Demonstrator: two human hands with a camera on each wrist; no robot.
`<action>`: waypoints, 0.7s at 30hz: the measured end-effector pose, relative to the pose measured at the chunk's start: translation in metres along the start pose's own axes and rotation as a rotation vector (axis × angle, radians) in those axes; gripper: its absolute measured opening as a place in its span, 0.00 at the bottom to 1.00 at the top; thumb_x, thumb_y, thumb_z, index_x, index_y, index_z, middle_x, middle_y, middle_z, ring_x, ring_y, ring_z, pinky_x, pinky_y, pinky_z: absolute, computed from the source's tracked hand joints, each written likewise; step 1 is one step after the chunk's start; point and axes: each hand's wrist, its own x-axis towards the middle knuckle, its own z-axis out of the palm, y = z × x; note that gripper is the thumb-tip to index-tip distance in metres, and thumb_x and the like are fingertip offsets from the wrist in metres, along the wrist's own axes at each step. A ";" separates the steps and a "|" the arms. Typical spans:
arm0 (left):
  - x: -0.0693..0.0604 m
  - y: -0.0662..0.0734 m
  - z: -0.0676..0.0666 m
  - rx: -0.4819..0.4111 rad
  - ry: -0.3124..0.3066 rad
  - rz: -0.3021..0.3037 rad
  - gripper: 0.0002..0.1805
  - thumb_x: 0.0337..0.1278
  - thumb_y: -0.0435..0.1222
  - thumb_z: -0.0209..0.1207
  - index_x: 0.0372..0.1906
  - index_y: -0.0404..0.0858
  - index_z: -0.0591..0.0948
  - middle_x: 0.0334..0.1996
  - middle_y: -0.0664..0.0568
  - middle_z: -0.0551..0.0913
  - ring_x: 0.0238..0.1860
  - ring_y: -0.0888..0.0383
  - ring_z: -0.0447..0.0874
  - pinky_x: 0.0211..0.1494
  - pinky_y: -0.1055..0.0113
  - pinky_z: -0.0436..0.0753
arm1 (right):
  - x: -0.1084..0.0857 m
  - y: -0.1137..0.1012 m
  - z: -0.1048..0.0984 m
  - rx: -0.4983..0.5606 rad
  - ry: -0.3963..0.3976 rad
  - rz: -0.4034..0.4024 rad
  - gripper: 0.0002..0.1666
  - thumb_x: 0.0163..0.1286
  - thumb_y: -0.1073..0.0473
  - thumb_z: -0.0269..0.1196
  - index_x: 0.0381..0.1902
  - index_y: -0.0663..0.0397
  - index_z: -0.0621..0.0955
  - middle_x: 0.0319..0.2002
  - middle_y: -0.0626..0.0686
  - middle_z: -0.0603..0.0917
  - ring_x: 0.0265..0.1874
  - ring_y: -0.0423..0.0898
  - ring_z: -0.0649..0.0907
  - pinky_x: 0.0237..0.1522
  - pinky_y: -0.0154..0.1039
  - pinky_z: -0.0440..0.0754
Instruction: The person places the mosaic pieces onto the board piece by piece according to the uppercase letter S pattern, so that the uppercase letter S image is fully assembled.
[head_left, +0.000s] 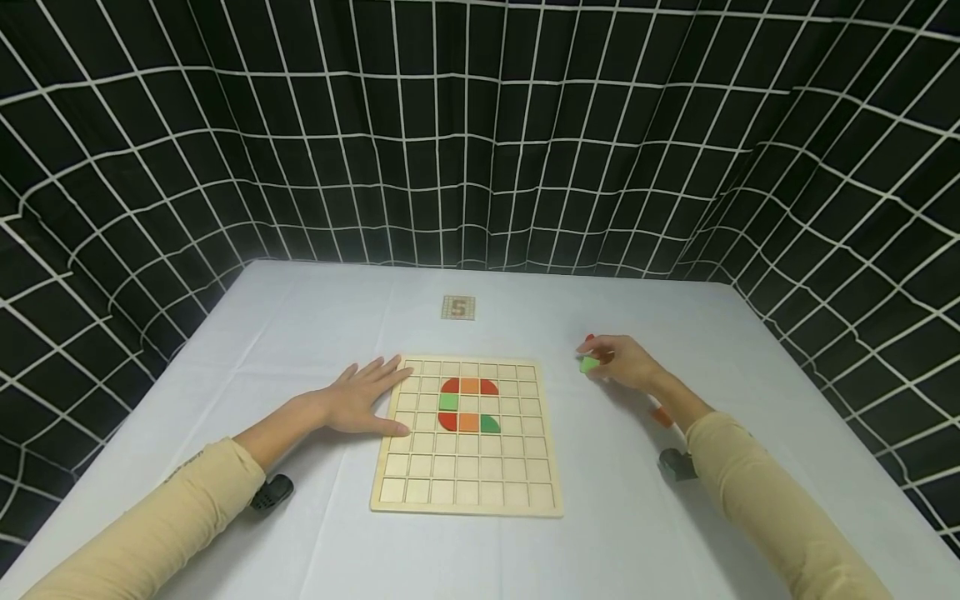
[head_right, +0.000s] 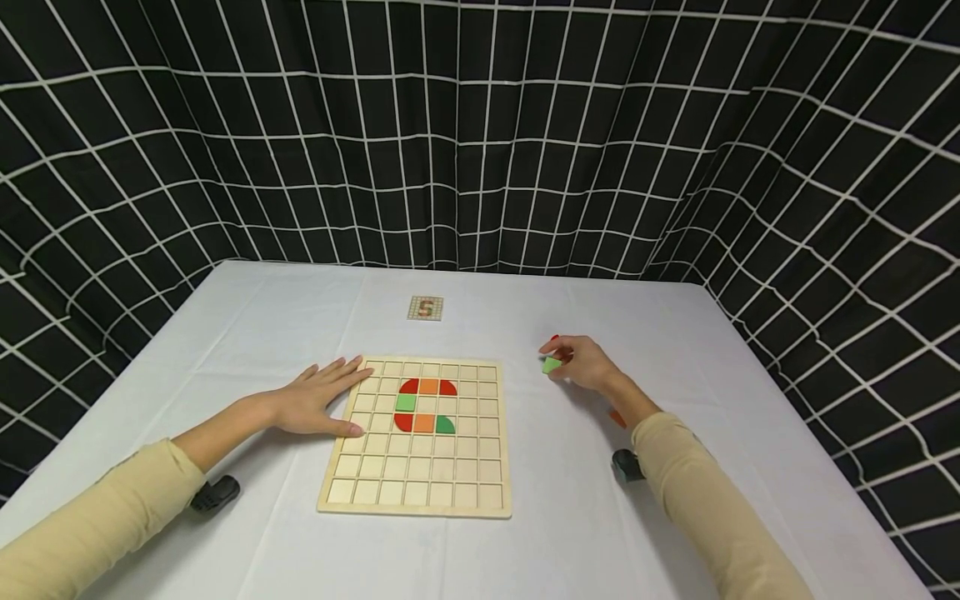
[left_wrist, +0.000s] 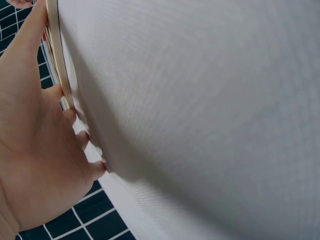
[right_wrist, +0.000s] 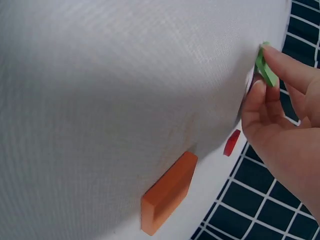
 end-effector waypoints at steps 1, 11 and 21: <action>0.000 -0.001 0.001 -0.003 0.004 0.005 0.57 0.47 0.72 0.52 0.76 0.45 0.49 0.76 0.47 0.40 0.74 0.43 0.35 0.70 0.41 0.36 | 0.000 0.000 0.000 0.000 -0.004 -0.007 0.23 0.56 0.73 0.68 0.51 0.66 0.80 0.46 0.63 0.78 0.49 0.60 0.76 0.49 0.48 0.78; -0.004 0.005 -0.004 -0.022 0.002 0.021 0.56 0.49 0.69 0.54 0.76 0.41 0.50 0.75 0.42 0.41 0.73 0.39 0.37 0.69 0.38 0.37 | -0.003 0.003 0.000 0.013 0.036 0.039 0.19 0.58 0.66 0.68 0.48 0.63 0.82 0.43 0.60 0.82 0.40 0.53 0.78 0.34 0.37 0.79; -0.003 0.005 -0.005 -0.004 -0.006 0.009 0.54 0.51 0.66 0.56 0.76 0.41 0.51 0.75 0.42 0.42 0.73 0.39 0.37 0.69 0.38 0.38 | -0.019 -0.004 -0.001 0.073 0.026 0.020 0.16 0.65 0.63 0.65 0.50 0.62 0.82 0.43 0.59 0.81 0.27 0.48 0.79 0.29 0.36 0.79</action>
